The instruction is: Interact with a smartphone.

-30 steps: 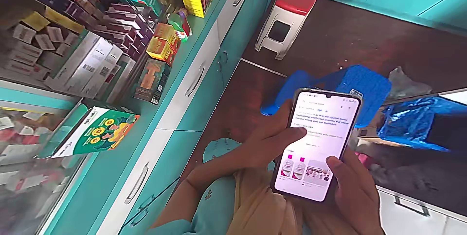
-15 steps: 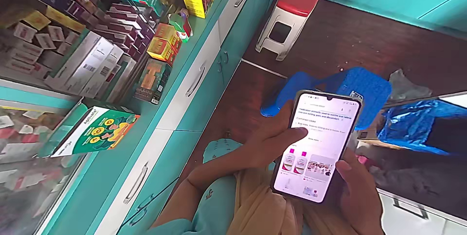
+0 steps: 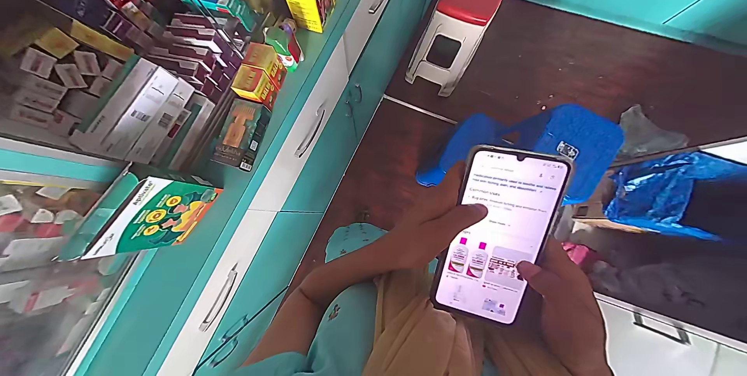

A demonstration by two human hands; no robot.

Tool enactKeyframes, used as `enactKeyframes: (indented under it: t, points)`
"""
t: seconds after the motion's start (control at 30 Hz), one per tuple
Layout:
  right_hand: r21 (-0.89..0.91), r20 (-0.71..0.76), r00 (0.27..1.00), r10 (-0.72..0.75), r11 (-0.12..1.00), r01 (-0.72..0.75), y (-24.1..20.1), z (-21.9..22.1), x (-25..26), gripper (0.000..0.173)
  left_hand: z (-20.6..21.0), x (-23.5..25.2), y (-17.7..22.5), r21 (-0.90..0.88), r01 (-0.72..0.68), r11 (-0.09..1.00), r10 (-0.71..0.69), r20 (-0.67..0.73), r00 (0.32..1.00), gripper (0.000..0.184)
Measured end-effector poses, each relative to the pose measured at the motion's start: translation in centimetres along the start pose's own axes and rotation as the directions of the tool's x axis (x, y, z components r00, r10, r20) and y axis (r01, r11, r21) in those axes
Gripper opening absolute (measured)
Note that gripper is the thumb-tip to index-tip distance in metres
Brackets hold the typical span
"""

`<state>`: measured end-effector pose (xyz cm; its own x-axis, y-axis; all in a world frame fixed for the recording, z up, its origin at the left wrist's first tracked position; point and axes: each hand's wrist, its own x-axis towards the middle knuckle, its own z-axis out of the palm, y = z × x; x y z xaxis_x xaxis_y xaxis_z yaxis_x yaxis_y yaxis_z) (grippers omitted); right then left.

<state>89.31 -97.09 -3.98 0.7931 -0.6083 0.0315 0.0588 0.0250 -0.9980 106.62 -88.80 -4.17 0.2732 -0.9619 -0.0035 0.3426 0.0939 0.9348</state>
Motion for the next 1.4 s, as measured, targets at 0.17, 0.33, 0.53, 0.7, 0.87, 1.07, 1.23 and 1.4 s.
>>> enactKeyframes:
  t: [0.17,0.33,0.53,0.7,0.87,1.07,1.23,1.4]
  points:
    - [-0.059,-0.049,0.999,0.014,0.998,-0.017,-0.4,0.4,-0.3,0.031,0.1,-0.3,0.1,-0.001,0.016,1.0,-0.016,-0.01,1.0,0.044]
    - [0.023,-0.059,0.997,0.04,0.999,-0.038,-0.1,0.5,-0.7,0.038,0.1,-0.6,0.2,-0.005,0.006,1.0,-0.007,-0.016,1.0,0.044]
    - [0.105,0.02,1.0,0.02,0.994,-0.022,0.3,0.5,-0.8,0.04,-0.1,-1.1,0.1,-0.016,0.004,1.0,-0.004,-0.019,1.0,0.044]
    - [0.101,0.041,0.999,0.007,0.995,-0.011,0.5,0.7,-1.0,0.04,-0.4,-1.4,0.0,-0.023,-0.013,1.0,0.013,-0.008,1.0,0.043]
    - [0.062,0.053,0.999,0.005,0.998,-0.008,0.4,0.9,-1.1,0.039,-0.6,-1.7,0.1,-0.028,-0.019,0.999,0.018,-0.014,1.0,0.042]
    - [0.11,0.117,0.993,-0.015,0.994,0.002,0.7,1.2,-1.0,0.043,-1.1,-2.1,0.3,-0.025,-0.014,1.0,0.013,-0.015,1.0,0.043]
    - [0.141,0.168,0.983,-0.073,0.989,0.049,1.1,1.3,-0.8,0.051,-1.4,-2.1,0.4,-0.01,-0.013,1.0,0.013,-0.017,1.0,0.043]
    - [0.01,-0.008,0.999,0.039,0.999,-0.039,0.0,2.4,-0.7,0.03,-1.5,-1.9,0.1,-0.023,-0.026,0.999,0.026,-0.001,1.0,0.045]
